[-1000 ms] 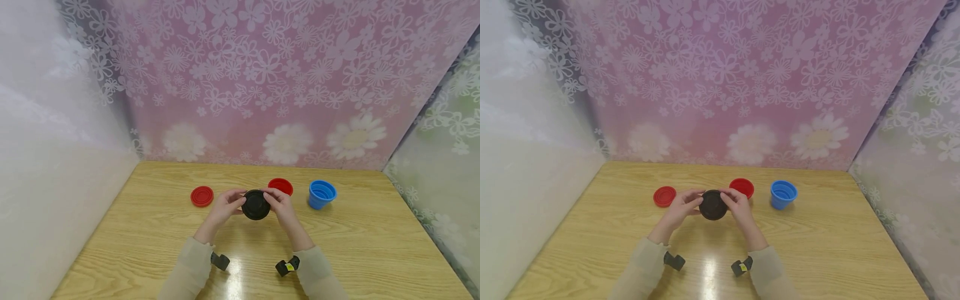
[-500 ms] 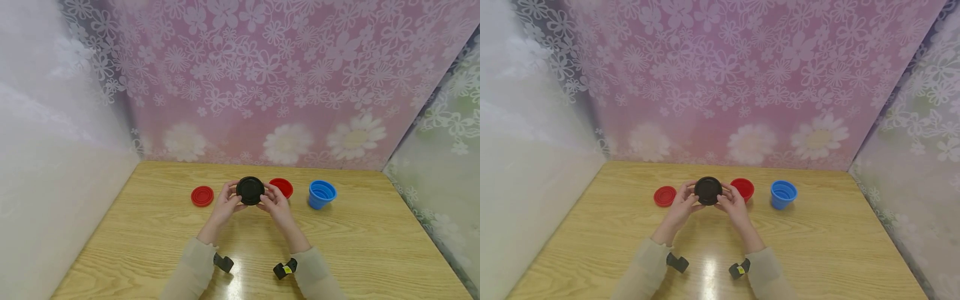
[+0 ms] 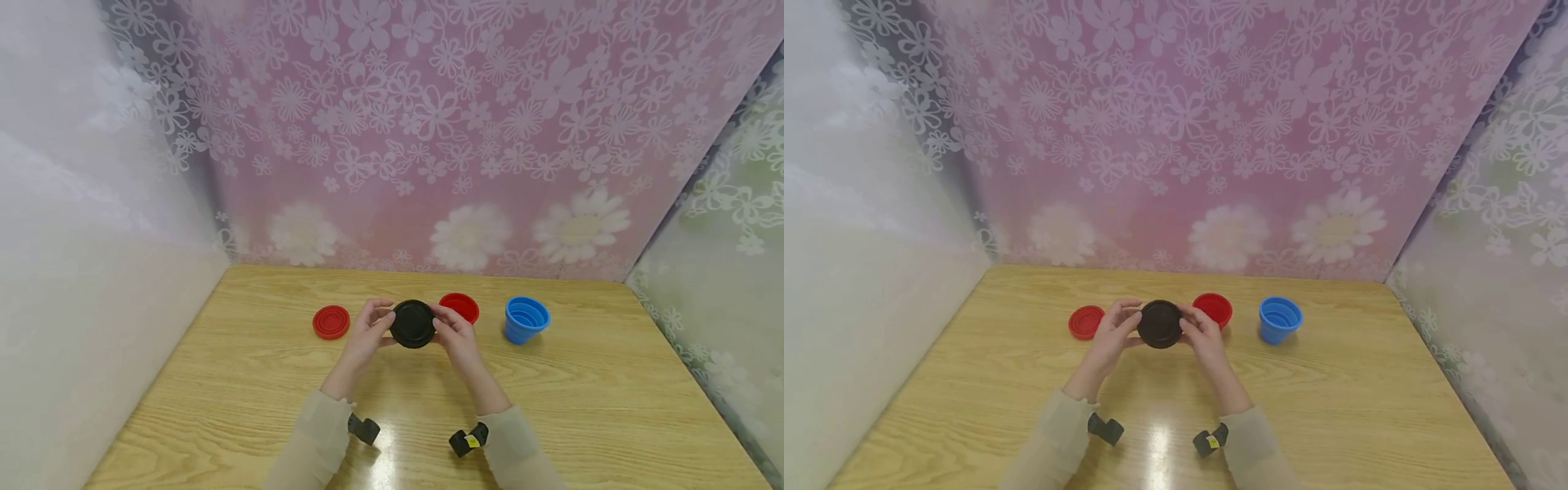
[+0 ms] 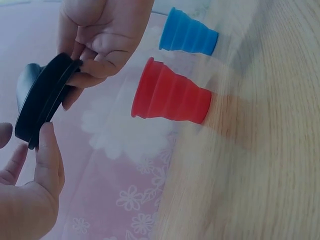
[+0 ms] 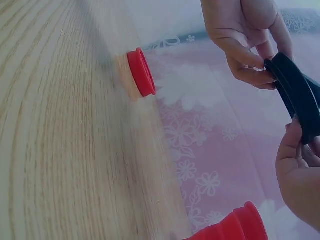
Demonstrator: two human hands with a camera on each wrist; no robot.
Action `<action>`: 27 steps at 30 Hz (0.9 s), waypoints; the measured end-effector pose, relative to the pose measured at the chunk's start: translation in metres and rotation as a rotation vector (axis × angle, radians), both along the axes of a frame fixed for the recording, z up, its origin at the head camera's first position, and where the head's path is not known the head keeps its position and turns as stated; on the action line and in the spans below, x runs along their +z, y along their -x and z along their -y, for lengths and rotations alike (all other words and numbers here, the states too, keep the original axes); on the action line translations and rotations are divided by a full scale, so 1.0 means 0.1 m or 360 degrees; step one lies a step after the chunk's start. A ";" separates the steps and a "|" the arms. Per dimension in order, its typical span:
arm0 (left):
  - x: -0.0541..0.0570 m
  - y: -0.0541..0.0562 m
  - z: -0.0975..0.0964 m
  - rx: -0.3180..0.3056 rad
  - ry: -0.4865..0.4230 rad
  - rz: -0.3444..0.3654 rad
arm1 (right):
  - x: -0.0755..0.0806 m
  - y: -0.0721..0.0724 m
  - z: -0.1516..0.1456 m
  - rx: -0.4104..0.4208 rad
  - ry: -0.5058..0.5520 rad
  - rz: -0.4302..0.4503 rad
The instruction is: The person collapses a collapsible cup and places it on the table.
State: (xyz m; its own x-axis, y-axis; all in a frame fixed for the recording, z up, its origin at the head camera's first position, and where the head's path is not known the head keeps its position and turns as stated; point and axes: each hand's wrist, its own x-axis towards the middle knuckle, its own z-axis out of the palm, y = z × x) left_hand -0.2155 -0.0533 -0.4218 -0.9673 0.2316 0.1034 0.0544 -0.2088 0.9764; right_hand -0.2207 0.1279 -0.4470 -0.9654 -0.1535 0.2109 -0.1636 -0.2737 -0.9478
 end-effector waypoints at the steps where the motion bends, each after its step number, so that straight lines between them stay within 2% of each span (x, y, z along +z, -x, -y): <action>1: 0.00 0.00 0.00 -0.0005 0.0022 0.0000 | 0.00 0.00 0.00 0.0009 0.0020 -0.0006; 6: -0.03 0.00 0.00 -0.0072 0.0091 -0.0004 | 0.00 0.00 0.00 0.0003 0.0095 0.0004; 13: -0.05 -0.01 0.00 -0.0113 0.0135 -0.0027 | 0.00 0.00 0.01 0.0001 0.0133 -0.0018; 17: -0.04 -0.02 -0.01 -0.0114 0.0139 -0.0023 | -0.01 0.01 0.00 0.0013 0.0124 -0.0034; 27: -0.06 -0.01 -0.03 -0.0059 0.0027 -0.0011 | 0.00 0.01 0.00 0.0007 0.0064 -0.0008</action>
